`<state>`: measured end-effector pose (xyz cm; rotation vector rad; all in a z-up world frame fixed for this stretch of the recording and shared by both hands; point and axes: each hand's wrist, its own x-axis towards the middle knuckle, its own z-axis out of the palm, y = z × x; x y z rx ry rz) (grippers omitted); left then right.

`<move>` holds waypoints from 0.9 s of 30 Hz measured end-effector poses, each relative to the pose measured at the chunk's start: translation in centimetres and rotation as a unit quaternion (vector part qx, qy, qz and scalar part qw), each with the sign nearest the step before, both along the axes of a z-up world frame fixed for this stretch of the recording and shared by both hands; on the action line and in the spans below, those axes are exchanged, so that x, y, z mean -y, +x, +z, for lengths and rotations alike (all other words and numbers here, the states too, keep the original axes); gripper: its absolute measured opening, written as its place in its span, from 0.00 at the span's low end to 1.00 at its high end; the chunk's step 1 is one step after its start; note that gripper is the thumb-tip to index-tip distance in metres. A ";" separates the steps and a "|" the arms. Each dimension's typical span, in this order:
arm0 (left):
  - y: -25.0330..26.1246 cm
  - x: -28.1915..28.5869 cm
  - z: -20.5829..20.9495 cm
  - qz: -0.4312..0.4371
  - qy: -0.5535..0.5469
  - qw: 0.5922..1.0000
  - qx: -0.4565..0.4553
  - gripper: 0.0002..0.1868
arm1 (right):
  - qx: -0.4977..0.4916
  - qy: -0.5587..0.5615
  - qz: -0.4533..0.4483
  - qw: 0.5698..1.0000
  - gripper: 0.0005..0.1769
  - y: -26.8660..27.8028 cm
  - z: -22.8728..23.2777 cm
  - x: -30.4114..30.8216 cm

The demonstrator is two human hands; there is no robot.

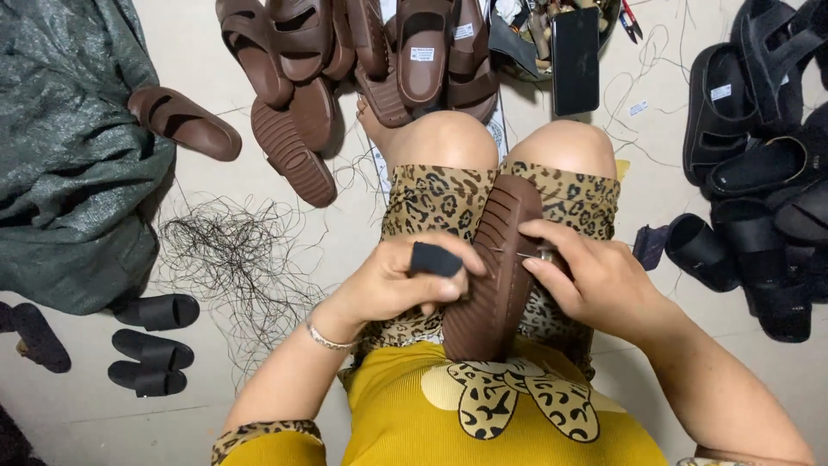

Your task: Hand-sewing the upper straps of sandals to the soles using a needle and thread.

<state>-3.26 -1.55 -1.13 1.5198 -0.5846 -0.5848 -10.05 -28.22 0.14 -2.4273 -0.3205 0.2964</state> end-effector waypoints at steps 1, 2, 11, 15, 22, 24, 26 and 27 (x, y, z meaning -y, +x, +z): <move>-0.4 0.4 -0.3 -0.029 -0.130 0.982 -0.133 0.10 | 0.006 0.010 -0.009 1.000 0.23 -0.4 -0.3 0.2; -0.7 0.8 -0.5 -0.056 -0.256 0.929 -0.260 0.13 | 0.013 0.020 -0.019 1.000 0.25 -0.8 -0.7 0.5; -2.7 4.0 0.5 0.010 0.144 0.980 0.138 0.12 | -0.043 0.035 0.028 0.998 0.28 -0.4 2.9 3.1; -0.3 1.2 0.2 0.081 0.130 0.984 0.091 0.17 | -0.158 0.091 0.001 0.983 0.30 -1.8 0.9 9.8; -2.2 2.5 2.2 -0.019 0.184 0.911 0.370 0.11 | -0.220 0.375 -0.129 0.891 0.09 -2.6 -2.5 3.3; -3.3 3.9 3.1 -0.129 0.137 0.914 0.360 0.20 | -0.215 0.425 -0.133 0.869 0.11 -3.1 -2.8 2.4; -3.4 6.3 3.4 -0.316 0.372 0.772 0.407 0.12 | -0.156 0.484 -0.162 0.846 0.11 -2.4 -3.2 1.9; -4.0 6.7 2.2 -0.316 0.372 0.771 0.410 0.12 | -0.153 0.484 -0.162 0.846 0.11 -2.1 -2.8 1.7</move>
